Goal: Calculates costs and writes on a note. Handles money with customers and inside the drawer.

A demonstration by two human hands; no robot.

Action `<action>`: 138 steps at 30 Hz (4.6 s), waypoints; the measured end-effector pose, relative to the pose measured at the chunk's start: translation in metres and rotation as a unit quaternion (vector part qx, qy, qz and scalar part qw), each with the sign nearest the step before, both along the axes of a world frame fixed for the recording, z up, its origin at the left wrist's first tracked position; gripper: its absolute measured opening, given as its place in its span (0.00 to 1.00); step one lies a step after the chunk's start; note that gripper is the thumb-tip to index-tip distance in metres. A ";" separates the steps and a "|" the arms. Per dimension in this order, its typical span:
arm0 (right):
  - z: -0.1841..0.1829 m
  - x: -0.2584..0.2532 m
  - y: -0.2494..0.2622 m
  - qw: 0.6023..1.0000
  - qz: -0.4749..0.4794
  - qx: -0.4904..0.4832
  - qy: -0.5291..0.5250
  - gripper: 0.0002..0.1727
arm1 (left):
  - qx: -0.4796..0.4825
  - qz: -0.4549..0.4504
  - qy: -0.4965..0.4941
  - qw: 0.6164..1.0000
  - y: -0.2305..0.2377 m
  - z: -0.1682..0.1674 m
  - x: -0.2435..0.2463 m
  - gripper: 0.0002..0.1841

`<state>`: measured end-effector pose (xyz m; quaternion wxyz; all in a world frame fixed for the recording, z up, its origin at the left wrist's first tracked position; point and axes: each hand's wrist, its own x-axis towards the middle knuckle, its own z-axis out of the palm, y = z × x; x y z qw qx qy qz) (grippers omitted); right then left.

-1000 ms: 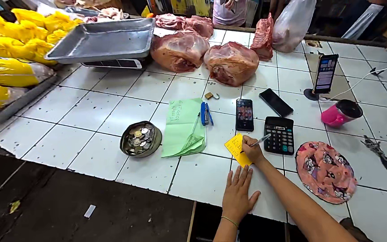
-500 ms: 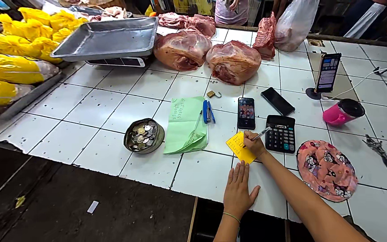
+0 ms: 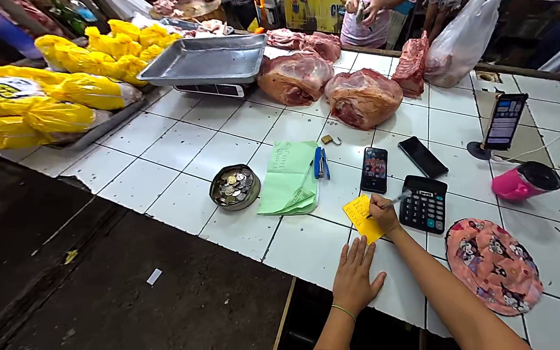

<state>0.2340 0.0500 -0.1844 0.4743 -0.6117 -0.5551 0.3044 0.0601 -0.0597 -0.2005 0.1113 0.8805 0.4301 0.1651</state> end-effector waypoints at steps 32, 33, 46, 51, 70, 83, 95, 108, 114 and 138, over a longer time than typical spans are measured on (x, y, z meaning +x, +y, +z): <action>0.000 -0.001 0.002 0.998 -0.053 0.019 -0.008 0.11 | 0.021 0.007 -0.002 1.000 0.002 -0.001 0.000 0.36; -0.001 0.000 0.002 0.998 -0.052 0.017 -0.011 0.11 | 0.021 0.006 -0.003 1.000 0.002 -0.001 0.000 0.36; 0.022 0.020 -0.038 0.999 -0.041 0.017 0.006 0.10 | 0.020 0.005 -0.015 1.000 0.004 -0.005 0.003 0.36; 0.055 0.076 -0.128 0.924 -0.155 -0.230 -0.265 0.26 | 0.032 0.000 -0.007 0.999 0.003 -0.003 0.001 0.36; 0.054 0.077 -0.104 0.899 -0.122 -0.265 -0.325 0.28 | 0.015 0.002 0.001 1.000 0.004 -0.002 0.000 0.37; 0.061 0.088 -0.073 0.891 -0.127 -0.313 -0.303 0.31 | 0.021 0.002 -0.002 1.000 0.003 -0.004 0.000 0.36; 0.042 0.063 -0.139 0.923 -0.199 -0.140 -0.297 0.24 | 0.022 0.000 -0.007 1.000 0.004 -0.003 0.000 0.36; 0.015 -0.018 -0.023 0.983 -0.057 -0.072 0.158 0.04 | 0.013 -0.002 0.003 1.000 0.004 -0.001 0.000 0.36; 0.002 -0.030 -0.023 0.991 -0.054 -0.027 0.121 0.11 | 0.014 0.004 0.009 1.000 0.002 0.000 -0.001 0.36; 0.002 -0.026 -0.031 0.998 -0.039 -0.033 -0.041 0.09 | -0.010 -0.002 0.015 1.000 0.002 0.002 0.000 0.36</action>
